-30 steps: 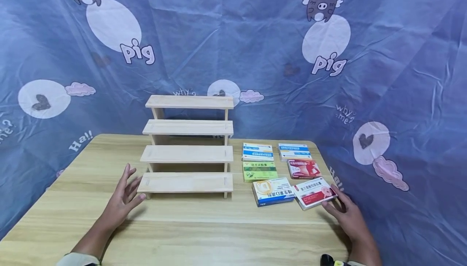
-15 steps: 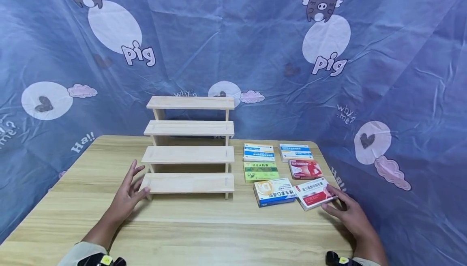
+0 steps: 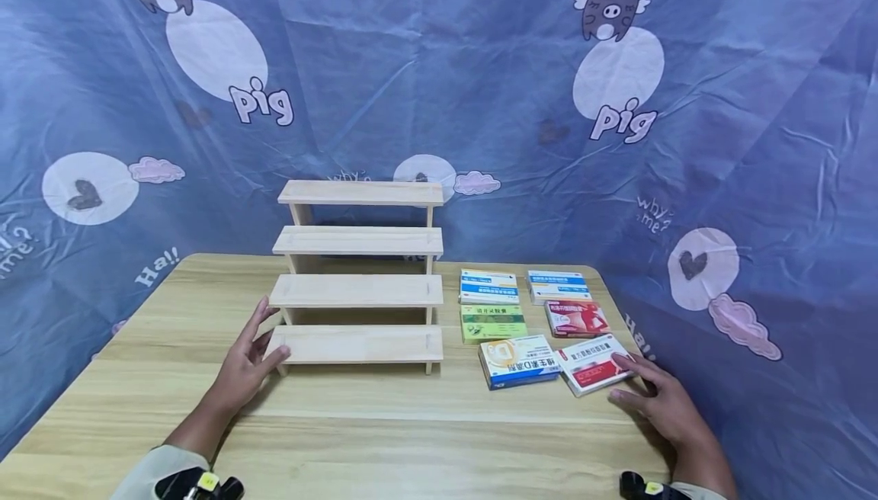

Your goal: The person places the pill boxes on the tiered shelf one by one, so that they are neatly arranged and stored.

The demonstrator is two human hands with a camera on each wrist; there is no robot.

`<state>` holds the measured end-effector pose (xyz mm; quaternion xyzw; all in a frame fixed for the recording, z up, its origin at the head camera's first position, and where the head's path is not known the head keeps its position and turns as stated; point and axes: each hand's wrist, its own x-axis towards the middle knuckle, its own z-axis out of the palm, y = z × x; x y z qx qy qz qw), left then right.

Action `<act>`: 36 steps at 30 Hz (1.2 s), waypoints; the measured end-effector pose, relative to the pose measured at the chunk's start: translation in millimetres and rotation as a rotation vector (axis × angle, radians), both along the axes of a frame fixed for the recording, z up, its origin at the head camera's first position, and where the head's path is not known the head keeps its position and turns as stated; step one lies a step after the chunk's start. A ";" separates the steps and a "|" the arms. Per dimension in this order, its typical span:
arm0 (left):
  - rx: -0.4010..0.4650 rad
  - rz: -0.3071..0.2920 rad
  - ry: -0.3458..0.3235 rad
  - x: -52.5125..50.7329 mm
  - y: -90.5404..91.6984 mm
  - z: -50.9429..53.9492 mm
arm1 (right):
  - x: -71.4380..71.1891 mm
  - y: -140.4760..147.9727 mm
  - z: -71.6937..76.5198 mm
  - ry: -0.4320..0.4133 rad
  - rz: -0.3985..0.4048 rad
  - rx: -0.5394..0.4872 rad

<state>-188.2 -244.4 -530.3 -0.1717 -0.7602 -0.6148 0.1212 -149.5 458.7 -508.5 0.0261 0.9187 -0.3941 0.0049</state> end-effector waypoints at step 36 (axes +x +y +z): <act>-0.093 0.003 -0.162 2.8 0.0 7.8 | 1.9 -12.3 -7.3 0.237 -0.262 0.139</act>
